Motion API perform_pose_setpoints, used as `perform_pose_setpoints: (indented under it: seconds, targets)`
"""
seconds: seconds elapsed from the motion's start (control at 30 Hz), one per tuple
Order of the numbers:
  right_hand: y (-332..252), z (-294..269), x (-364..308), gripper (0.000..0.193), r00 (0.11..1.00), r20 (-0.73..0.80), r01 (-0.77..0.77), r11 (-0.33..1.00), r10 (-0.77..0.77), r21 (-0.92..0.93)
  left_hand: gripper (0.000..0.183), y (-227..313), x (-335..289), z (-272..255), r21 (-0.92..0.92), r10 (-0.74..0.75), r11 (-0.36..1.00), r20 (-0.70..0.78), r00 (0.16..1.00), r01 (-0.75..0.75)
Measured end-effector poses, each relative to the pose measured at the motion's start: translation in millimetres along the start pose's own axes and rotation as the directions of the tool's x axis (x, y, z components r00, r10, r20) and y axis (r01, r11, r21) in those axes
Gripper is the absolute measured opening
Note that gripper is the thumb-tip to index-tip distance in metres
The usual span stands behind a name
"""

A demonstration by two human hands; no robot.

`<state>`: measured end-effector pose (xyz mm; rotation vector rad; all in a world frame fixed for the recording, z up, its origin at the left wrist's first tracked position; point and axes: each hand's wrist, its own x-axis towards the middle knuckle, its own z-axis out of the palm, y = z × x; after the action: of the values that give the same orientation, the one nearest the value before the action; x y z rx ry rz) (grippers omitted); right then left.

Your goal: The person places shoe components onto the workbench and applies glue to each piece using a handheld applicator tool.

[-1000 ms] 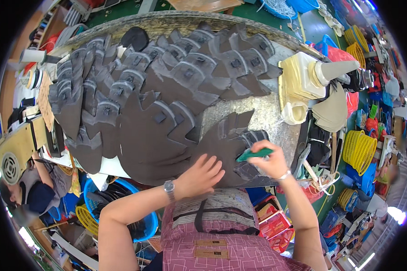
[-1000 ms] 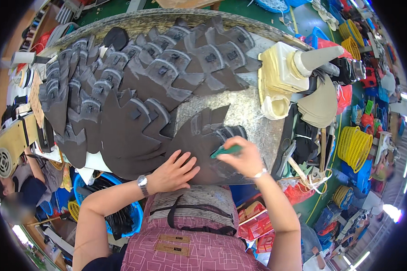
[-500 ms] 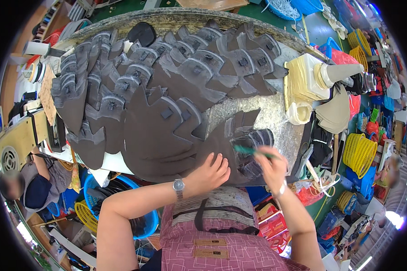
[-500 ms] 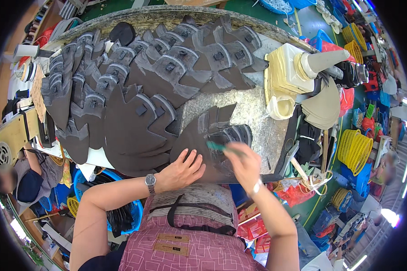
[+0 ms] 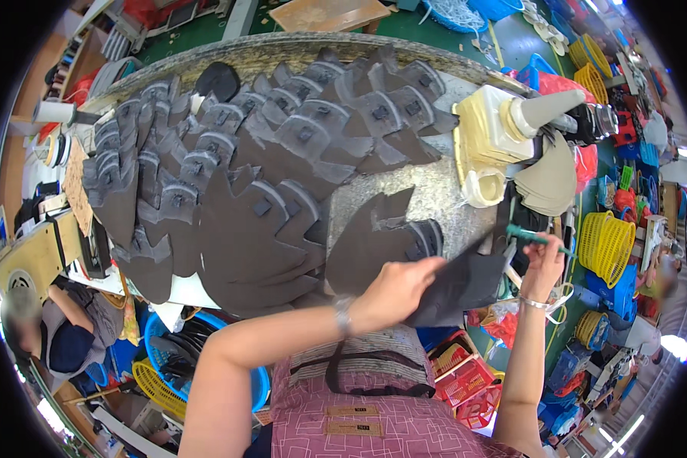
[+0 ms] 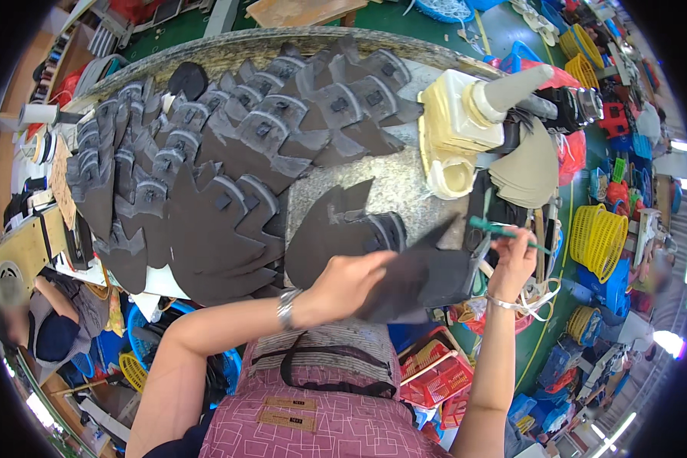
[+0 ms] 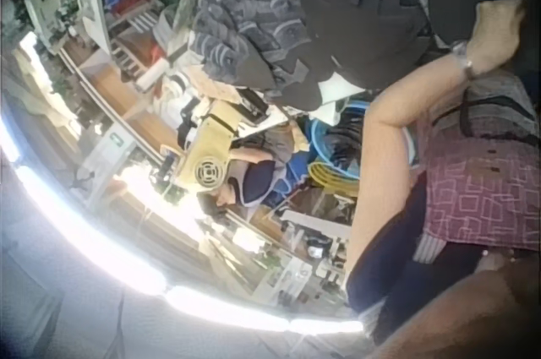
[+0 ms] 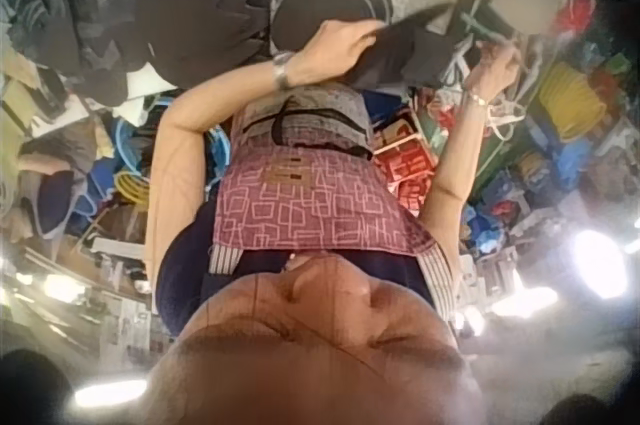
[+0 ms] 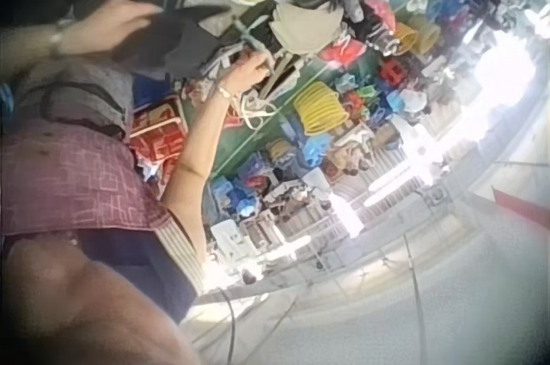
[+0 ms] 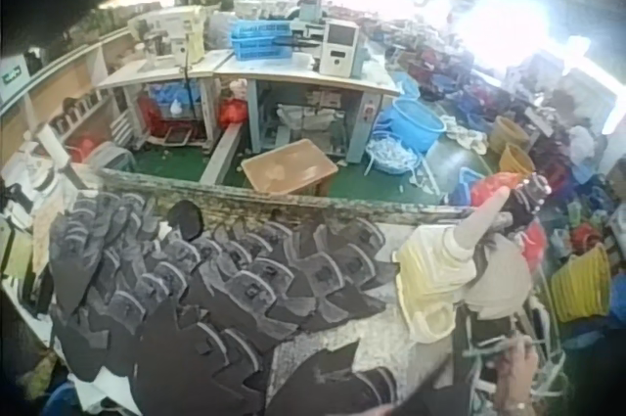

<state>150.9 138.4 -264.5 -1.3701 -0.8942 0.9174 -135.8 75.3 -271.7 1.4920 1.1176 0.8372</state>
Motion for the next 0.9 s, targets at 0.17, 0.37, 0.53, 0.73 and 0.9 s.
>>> perform_pose_setpoints:
  seconds: [0.17,0.37,0.53,0.73,0.9]
  targets:
    - [35.5,-3.8,-45.7,0.014,0.954,0.115,-0.204,0.877,0.278,-0.434,0.028,-41.3,22.0,24.7,0.133,-0.187,0.974,0.035,0.982,0.181]
    - [47.2,-13.6,-77.2,0.017,0.948,0.278,0.089,0.704,0.158,-0.704,0.028,-36.0,18.9,27.7,0.167,-0.075,0.983,-0.012,0.997,0.076]
    - [27.1,-21.8,-41.9,0.015,0.986,-0.034,-0.164,0.976,0.161,-0.145,0.031,16.4,-5.9,-1.3,0.094,-0.060,0.993,-0.128,0.990,0.072]
    - [12.6,18.7,11.9,0.015,0.997,0.082,0.012,0.957,0.013,-0.290,0.041,-18.6,-112.3,-215.1,0.835,0.529,0.440,-0.538,0.657,0.329]
    - [40.1,57.0,45.8,0.014,0.940,0.272,0.316,0.832,-0.208,-0.457,0.058,-79.0,-223.9,-364.4,0.773,0.450,-0.187,-0.481,0.752,0.606]
